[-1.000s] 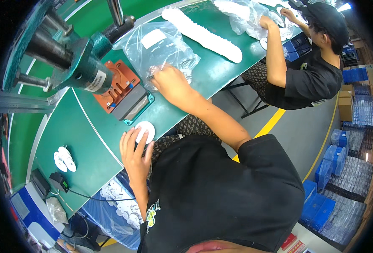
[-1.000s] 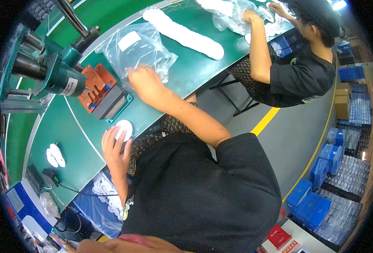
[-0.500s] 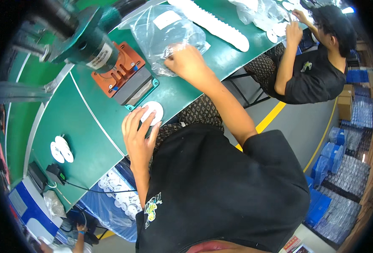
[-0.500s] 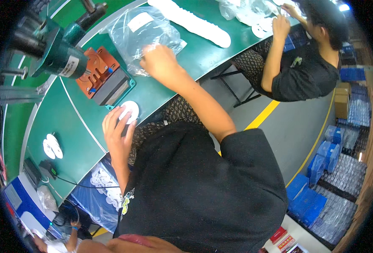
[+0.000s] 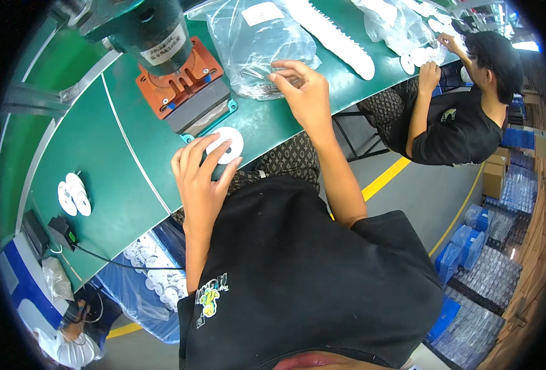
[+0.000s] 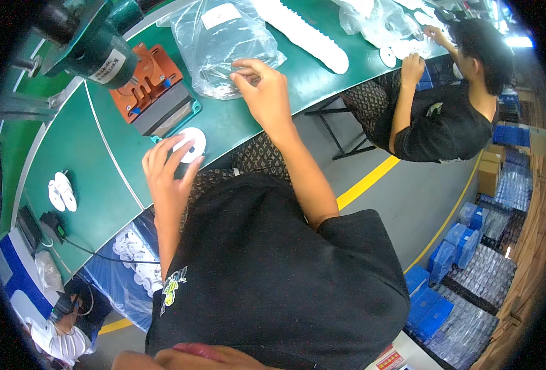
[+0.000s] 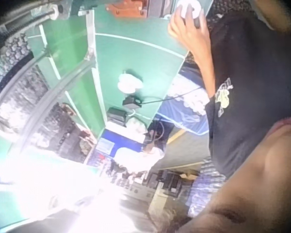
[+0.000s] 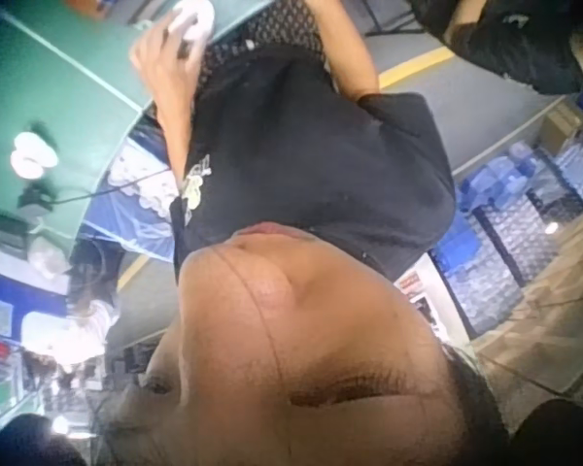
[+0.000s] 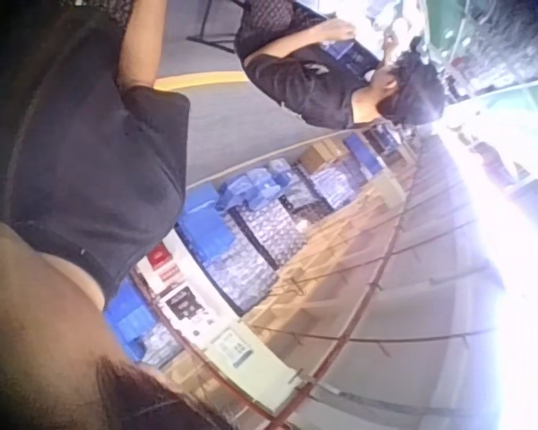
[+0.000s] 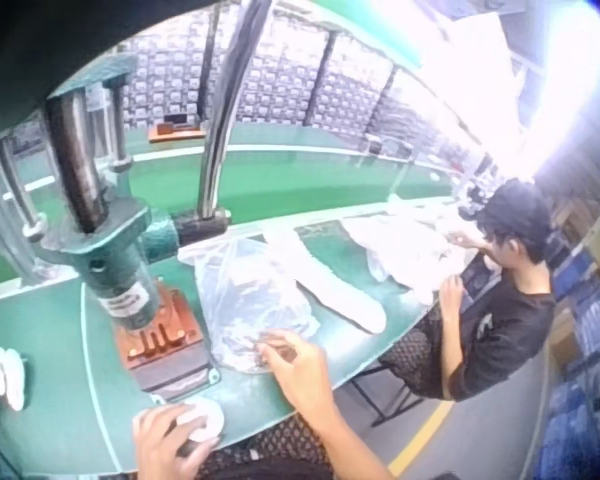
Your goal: The person assembles small circular components using a manual press.
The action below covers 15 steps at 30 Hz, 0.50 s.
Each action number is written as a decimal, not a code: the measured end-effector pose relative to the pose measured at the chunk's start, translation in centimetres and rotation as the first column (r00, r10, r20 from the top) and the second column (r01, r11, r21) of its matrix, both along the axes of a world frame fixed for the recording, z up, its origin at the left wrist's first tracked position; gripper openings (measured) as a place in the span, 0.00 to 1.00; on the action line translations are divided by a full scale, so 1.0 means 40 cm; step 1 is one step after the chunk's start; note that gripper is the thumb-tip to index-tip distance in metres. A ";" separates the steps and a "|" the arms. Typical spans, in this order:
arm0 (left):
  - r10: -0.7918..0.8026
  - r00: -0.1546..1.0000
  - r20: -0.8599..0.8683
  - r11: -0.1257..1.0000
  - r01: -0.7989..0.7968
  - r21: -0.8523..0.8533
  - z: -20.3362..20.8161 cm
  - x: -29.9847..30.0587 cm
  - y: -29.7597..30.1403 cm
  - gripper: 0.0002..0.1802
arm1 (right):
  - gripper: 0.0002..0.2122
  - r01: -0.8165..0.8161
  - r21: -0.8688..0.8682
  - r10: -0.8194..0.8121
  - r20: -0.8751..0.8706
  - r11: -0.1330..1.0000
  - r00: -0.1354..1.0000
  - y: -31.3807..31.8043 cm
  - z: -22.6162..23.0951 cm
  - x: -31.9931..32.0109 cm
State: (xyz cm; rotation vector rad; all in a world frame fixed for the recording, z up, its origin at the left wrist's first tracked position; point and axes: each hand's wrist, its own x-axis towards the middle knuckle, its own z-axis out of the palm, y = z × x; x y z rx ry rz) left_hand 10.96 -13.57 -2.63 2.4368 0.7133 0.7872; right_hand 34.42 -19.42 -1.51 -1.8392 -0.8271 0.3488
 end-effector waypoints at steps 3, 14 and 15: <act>0.017 1.000 0.018 1.000 -0.017 -0.002 -0.010 -0.003 -0.001 0.19 | 0.10 -0.015 0.038 0.018 -0.076 0.999 0.997 -0.021 0.019 -0.040; 0.013 1.000 0.022 1.000 -0.013 -0.014 -0.009 -0.006 0.004 0.18 | 0.06 -0.494 0.228 0.477 0.127 0.839 0.870 -0.076 -0.034 -0.174; 0.017 1.000 0.024 1.000 -0.017 -0.014 -0.009 -0.006 0.004 0.18 | 0.06 -0.492 0.231 0.476 0.125 0.839 0.871 -0.076 -0.034 -0.175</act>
